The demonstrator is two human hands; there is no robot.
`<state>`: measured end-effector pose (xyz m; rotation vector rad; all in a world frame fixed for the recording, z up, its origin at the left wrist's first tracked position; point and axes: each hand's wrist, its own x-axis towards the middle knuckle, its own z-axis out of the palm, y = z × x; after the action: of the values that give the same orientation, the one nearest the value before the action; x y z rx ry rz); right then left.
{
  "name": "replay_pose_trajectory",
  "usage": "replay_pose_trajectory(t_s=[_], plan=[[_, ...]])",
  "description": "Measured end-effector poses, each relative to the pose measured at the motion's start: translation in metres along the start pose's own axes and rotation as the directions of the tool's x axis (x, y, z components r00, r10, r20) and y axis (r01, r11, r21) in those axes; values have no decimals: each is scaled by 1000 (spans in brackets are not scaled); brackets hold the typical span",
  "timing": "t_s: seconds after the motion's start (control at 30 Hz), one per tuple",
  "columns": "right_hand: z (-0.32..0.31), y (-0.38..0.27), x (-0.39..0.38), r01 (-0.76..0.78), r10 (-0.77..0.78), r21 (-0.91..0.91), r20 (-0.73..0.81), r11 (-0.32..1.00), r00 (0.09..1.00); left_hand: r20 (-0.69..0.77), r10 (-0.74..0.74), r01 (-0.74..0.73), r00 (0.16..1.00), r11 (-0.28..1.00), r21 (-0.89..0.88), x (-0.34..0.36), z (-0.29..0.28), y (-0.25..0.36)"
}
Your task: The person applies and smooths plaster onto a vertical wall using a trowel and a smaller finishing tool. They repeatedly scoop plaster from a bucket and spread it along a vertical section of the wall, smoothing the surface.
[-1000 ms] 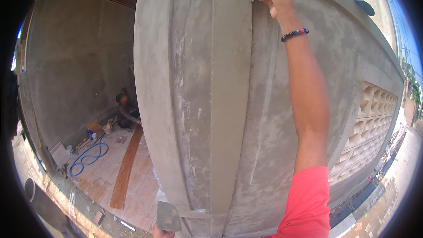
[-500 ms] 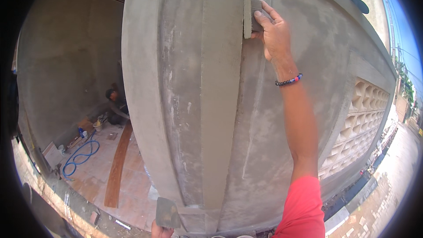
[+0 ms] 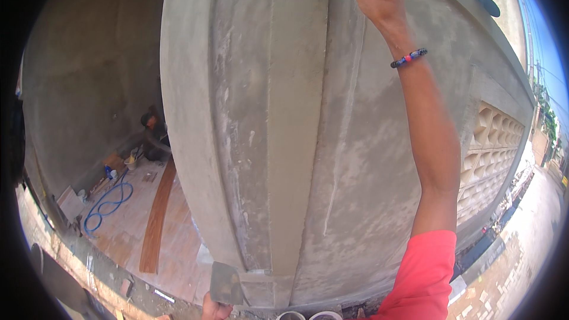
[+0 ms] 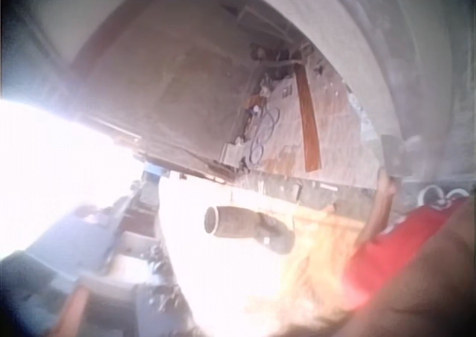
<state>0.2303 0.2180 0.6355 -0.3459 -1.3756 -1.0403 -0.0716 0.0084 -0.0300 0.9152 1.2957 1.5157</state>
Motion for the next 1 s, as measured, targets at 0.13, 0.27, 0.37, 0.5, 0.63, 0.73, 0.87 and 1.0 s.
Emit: replay_pose_trajectory(t_s=[0.13, 0.27, 0.37, 0.5, 0.63, 0.73, 0.87, 1.0], plan=[[11, 7, 27, 225, -230, 71, 71, 972, 971, 39, -104, 105, 994, 994, -27, 3, -14, -18], [0, -36, -43, 39, -92, 219, 239, 975, 967, -7, 49, -47, 999, 983, 179, -1, -18, -31], [-21, -72, -116, 41, -145, 313, 318, 949, 937, 105, -275, 239, 956, 513, -824, 9, -4, -2], [-57, -106, -204, 52, -220, 347, 464, 936, 858, 139, -290, 283, 947, 550, -786, 5, 20, 40], [-79, -115, -229, 72, -319, 445, 510, 893, 799, 191, -242, 299, 951, 573, -764, 1, 14, 43], [-62, -100, -161, 104, -228, 359, 325, 927, 918, 156, -275, 293, 949, 581, -759, -8, 9, 52], [-30, -58, -91, 121, -150, 173, 167, 978, 975, 150, -313, 324, 938, 633, -703, -11, 14, 55], [-30, -66, -132, 109, -183, 231, 328, 967, 927, 131, -334, 315, 933, 586, -747, -22, 15, 57]])
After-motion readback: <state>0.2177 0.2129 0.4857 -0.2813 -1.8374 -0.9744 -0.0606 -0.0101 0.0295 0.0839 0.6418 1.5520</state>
